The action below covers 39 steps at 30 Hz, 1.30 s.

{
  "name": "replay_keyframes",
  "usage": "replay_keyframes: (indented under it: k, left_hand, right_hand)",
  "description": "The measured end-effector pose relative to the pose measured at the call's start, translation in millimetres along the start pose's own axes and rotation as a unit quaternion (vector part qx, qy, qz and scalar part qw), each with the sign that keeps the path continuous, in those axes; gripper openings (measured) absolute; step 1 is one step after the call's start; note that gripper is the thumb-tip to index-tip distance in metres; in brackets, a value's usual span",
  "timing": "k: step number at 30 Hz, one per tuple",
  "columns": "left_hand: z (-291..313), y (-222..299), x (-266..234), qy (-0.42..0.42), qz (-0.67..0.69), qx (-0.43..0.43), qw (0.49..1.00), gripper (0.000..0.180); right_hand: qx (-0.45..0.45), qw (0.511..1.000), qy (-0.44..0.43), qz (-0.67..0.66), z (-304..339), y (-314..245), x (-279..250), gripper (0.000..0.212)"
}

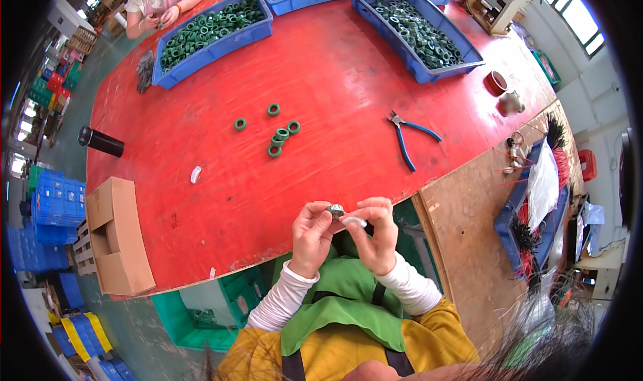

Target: The person assembles small green plastic components and white parts by hand on a factory table.

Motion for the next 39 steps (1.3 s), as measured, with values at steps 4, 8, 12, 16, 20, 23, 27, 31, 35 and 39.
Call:
replay_keyframes:
  k: [4,8,12,16,20,23,27,31,35,39]
  left_hand:
    - [7.9,8.6,9.6,0.0,-0.065,0.031,0.997,0.014]
    - [10.0,7.8,6.7,-0.038,-0.113,-0.01,0.993,0.017]
    - [9.5,8.1,10.7,-0.088,-0.125,-0.047,0.987,0.02]
    - [3.6,10.4,9.3,-0.092,-0.108,-0.071,0.987,0.02]
    - [-2.4,14.7,0.4,-0.012,-0.12,-0.043,0.992,0.022]
    - [2.4,24.6,-11.6,0.052,-0.227,0.071,0.97,0.023]
    - [8.4,24.4,3.6,0.065,-0.314,0.131,0.938,0.018]
    - [-2.9,8.8,-13.6,0.079,-0.077,0.036,0.993,0.017]
    - [-0.4,16.3,-15.4,0.064,-0.043,0.041,0.996,0.015]
    - [5.1,42.4,-7.4,0.124,-0.213,0.11,0.963,0.007]
  right_hand:
    - [0.092,0.992,-0.016,-0.089,-10.4,20.8,-4.5,0.016]
    - [0.289,0.899,-0.05,-0.326,-12.4,42.2,8.1,0.018]
    - [0.364,0.833,-0.072,-0.411,8.5,61.3,25.7,0.015]
    - [0.454,0.709,-0.054,-0.536,26.5,64.9,42.5,0.011]
    - [0.432,0.726,0.029,-0.534,28.6,72.9,44.9,0.011]
    - [0.396,0.786,0.06,-0.472,21.9,70.0,38.4,0.01]
    - [0.352,0.829,0.066,-0.429,19.9,63.8,40.8,0.01]
    - [0.288,0.885,0.036,-0.366,19.4,52.1,46.9,0.025]
    - [0.207,0.944,-0.084,-0.245,10.5,46.7,48.3,0.022]
    - [-0.066,0.973,-0.213,0.052,-28.8,17.6,34.4,0.017]
Point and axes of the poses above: each hand's wrist, its own z-axis away from the middle knuckle, its own x-axis out of the palm, y = z × x, the point moved 7 cm from there along -z, towards the middle knuckle, and after that the axes turned 13 degrees about -x, right-handed, at the moved point
